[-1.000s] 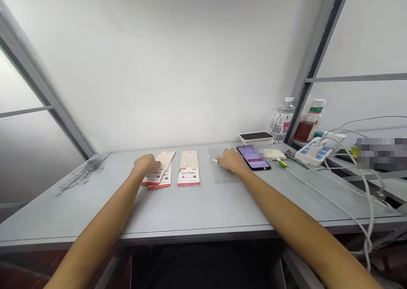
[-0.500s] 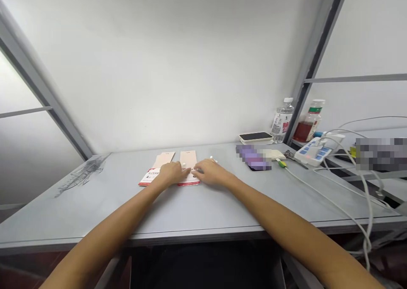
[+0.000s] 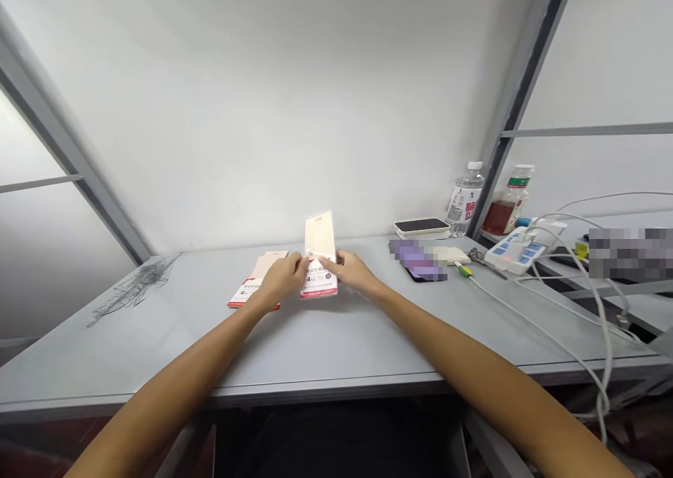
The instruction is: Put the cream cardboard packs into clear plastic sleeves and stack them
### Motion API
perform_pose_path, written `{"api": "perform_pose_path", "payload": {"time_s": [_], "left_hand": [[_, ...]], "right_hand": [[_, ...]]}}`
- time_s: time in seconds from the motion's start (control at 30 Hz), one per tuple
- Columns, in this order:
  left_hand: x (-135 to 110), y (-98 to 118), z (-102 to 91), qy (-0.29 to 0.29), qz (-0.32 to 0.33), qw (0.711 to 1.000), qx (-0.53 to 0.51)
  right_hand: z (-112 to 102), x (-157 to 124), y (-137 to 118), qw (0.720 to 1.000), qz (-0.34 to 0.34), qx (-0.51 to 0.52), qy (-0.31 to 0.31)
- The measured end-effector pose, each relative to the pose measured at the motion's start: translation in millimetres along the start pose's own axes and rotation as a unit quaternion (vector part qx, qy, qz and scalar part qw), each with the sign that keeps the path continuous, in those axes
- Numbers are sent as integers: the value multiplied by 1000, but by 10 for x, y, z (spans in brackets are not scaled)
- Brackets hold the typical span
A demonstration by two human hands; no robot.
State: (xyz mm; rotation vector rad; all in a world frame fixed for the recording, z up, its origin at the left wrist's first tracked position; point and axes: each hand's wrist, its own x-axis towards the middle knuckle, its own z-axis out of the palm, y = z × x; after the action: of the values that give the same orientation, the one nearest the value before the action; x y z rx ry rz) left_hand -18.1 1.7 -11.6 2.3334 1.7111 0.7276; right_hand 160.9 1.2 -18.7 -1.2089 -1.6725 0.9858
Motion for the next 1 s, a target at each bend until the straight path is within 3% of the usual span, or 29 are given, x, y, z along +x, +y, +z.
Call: {"api": "perform_pose_path", "payload": {"time_s": [0.1,0.23,0.57,1.0], "left_hand": [[-48,98,-17,36,25,999,2],[-65,154,-51,98,60,993,5],[-76,148,-86,57,82,989,-111],[-107,175,-121,66,121,989,-52]], "right_hand": [[28,-52,-99,992,-6,125,-34],[68,-127,-189,992,-24,114,-38],[85,-156,-169,996,-66,55,4],[93,-223,-199,993,-111,-20,15]]}}
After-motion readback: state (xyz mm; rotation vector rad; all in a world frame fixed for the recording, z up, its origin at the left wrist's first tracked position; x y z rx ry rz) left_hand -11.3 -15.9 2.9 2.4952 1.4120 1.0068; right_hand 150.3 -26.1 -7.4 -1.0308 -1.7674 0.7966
